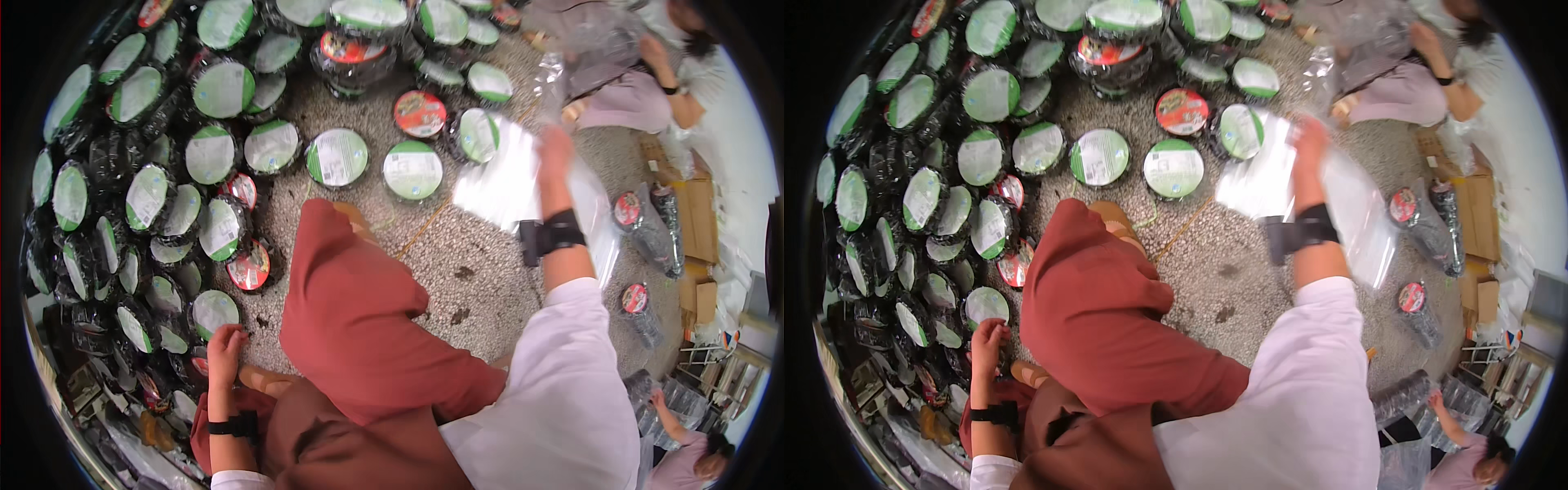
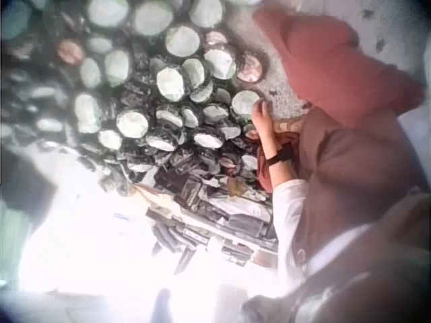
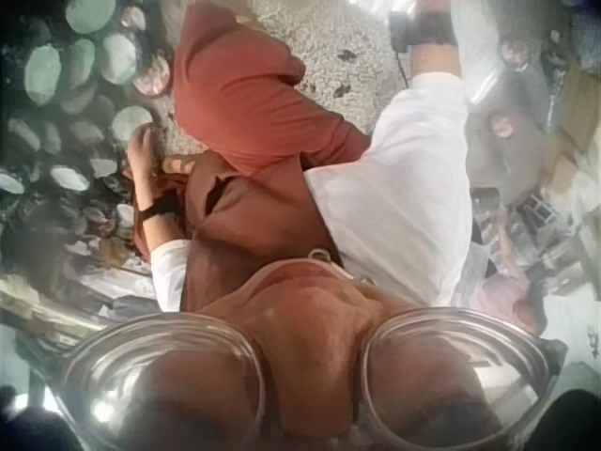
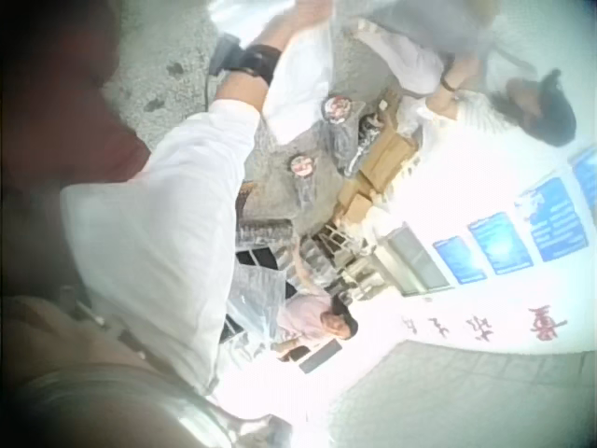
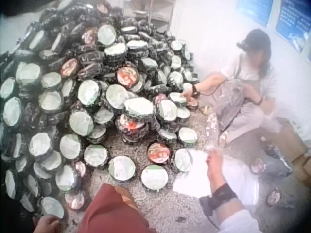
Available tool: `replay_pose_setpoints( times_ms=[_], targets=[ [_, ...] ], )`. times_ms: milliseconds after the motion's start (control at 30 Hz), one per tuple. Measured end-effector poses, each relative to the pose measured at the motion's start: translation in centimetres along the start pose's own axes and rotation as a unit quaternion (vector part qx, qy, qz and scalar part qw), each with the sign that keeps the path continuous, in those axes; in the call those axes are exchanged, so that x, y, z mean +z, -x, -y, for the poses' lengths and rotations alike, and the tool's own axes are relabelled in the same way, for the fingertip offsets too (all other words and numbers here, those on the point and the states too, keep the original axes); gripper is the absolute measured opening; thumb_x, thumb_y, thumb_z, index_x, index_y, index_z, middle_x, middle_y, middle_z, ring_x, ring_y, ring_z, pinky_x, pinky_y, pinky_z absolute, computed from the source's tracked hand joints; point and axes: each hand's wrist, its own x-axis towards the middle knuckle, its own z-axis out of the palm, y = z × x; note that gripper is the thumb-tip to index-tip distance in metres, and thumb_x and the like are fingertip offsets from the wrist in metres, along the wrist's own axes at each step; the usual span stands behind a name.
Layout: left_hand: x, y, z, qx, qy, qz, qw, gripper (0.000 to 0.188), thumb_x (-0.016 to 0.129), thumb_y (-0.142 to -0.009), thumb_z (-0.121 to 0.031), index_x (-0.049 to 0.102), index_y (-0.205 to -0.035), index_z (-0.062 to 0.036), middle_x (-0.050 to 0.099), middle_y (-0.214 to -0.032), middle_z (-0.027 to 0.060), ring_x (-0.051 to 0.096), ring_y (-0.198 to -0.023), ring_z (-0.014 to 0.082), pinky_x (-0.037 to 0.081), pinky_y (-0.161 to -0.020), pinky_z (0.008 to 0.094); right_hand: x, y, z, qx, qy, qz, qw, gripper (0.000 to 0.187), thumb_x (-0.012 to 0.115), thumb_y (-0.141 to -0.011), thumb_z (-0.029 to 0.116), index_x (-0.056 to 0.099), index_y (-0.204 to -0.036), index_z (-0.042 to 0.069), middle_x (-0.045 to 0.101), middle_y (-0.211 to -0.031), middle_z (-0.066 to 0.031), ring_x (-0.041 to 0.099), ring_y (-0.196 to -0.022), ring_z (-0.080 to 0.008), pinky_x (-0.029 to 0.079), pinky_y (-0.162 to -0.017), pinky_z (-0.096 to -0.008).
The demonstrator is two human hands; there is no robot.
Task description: The person places round food containers into plastic bags by hand while sitting on the floor next to a large pile of packaged items.
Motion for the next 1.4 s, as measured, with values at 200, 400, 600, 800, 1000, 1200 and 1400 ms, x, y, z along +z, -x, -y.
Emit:
replay_pose_setpoints(
  times_ms=[200, 400, 600, 800, 1000, 1200, 1400],
  targets=[
    [1.0, 8.7, -13.1, 0.276, 0.121, -0.043, 0.953, 0.019, 0.052, -0.085, -0.004, 0.056, -0.104, -0.0002, 0.061, -0.091, 0.0051, 0.058, -0.084, 0.0139, 0.046, -0.075, 0.0252, 29.6, 27.2, 31.2, -0.218, -0.143, 0.484, 0.835, 0.023, 0.057, -0.080, 0.023, 0.055, -0.075, 0.000, 0.054, -0.056, -0.0124, 0.055, -0.051, -0.0224, 0.043, -0.052, -0.0353],
    [1.2, 17.4, -12.2, 0.392, 0.440, -0.049, 0.807, 0.065, 0.066, -0.074, -0.003, 0.031, -0.128, -0.0026, 0.048, -0.113, 0.0084, 0.051, -0.099, 0.0179, 0.043, -0.085, 0.0310, 38.3, 39.7, 41.4, 0.201, -0.588, 0.415, 0.664, 0.013, 0.053, -0.085, 0.014, 0.047, -0.075, 0.009, 0.042, -0.056, 0.0030, 0.038, -0.042, -0.0070, 0.031, -0.038, -0.0209],
    [-3.0, 21.3, -9.8, 0.410, 0.375, -0.269, 0.787, 0.063, 0.075, -0.064, -0.013, 0.042, -0.117, -0.0035, 0.050, -0.107, 0.0066, 0.051, -0.095, 0.0162, 0.042, -0.083, 0.0285, 37.5, 50.2, 41.4, 0.096, -0.522, 0.498, 0.686, 0.017, 0.051, -0.090, 0.019, 0.051, -0.080, 0.006, 0.044, -0.058, 0.0014, 0.038, -0.044, -0.0078, 0.030, -0.041, -0.0222],
    [-5.1, 24.3, -7.2, 0.321, 0.276, -0.374, 0.825, 0.034, 0.069, -0.066, -0.007, 0.050, -0.095, -0.0031, 0.052, -0.088, 0.0016, 0.050, -0.080, 0.0102, 0.042, -0.073, 0.0230, 37.9, 57.5, 41.3, 0.041, -0.485, 0.549, 0.679, 0.017, 0.051, -0.090, 0.018, 0.051, -0.080, 0.005, 0.046, -0.058, 0.0007, 0.038, -0.044, -0.0068, 0.030, -0.039, -0.0210],
    [-3.6, 25.6, -3.7, 0.283, 0.357, -0.409, 0.791, 0.023, 0.067, -0.071, -0.012, 0.053, -0.085, -0.0011, 0.054, -0.081, 0.0046, 0.052, -0.074, 0.0125, 0.043, -0.066, 0.0246, 37.0, 62.3, 41.0, 0.094, -0.500, 0.584, 0.633, 0.015, 0.051, -0.089, 0.017, 0.051, -0.081, 0.004, 0.046, -0.058, 0.0012, 0.039, -0.044, -0.0064, 0.030, -0.040, -0.0206],
    [-6.9, 30.5, 1.0, 0.288, 0.460, -0.461, 0.702, 0.031, 0.055, -0.086, -0.028, 0.054, -0.103, -0.0022, 0.056, -0.090, 0.0053, 0.054, -0.084, 0.0135, 0.045, -0.073, 0.0263, 28.3, 62.4, 38.2, -0.425, -0.198, 0.666, 0.579, 0.011, 0.059, -0.077, 0.012, 0.056, -0.073, 0.003, 0.053, -0.066, -0.0103, 0.053, -0.062, -0.0253, 0.042, -0.056, -0.0340],
    [-4.5, 26.7, 5.4, 0.146, 0.671, -0.235, 0.688, 0.047, 0.061, -0.082, -0.039, 0.047, -0.111, -0.0056, 0.054, -0.101, 0.0083, 0.055, -0.091, 0.0203, 0.048, -0.074, 0.0362, 20.8, 58.9, 32.2, -0.650, -0.112, 0.668, 0.344, 0.012, 0.061, -0.063, 0.006, 0.049, -0.063, 0.007, 0.049, -0.070, -0.0051, 0.051, -0.065, -0.0244, 0.042, -0.055, -0.0339]
  ],
)
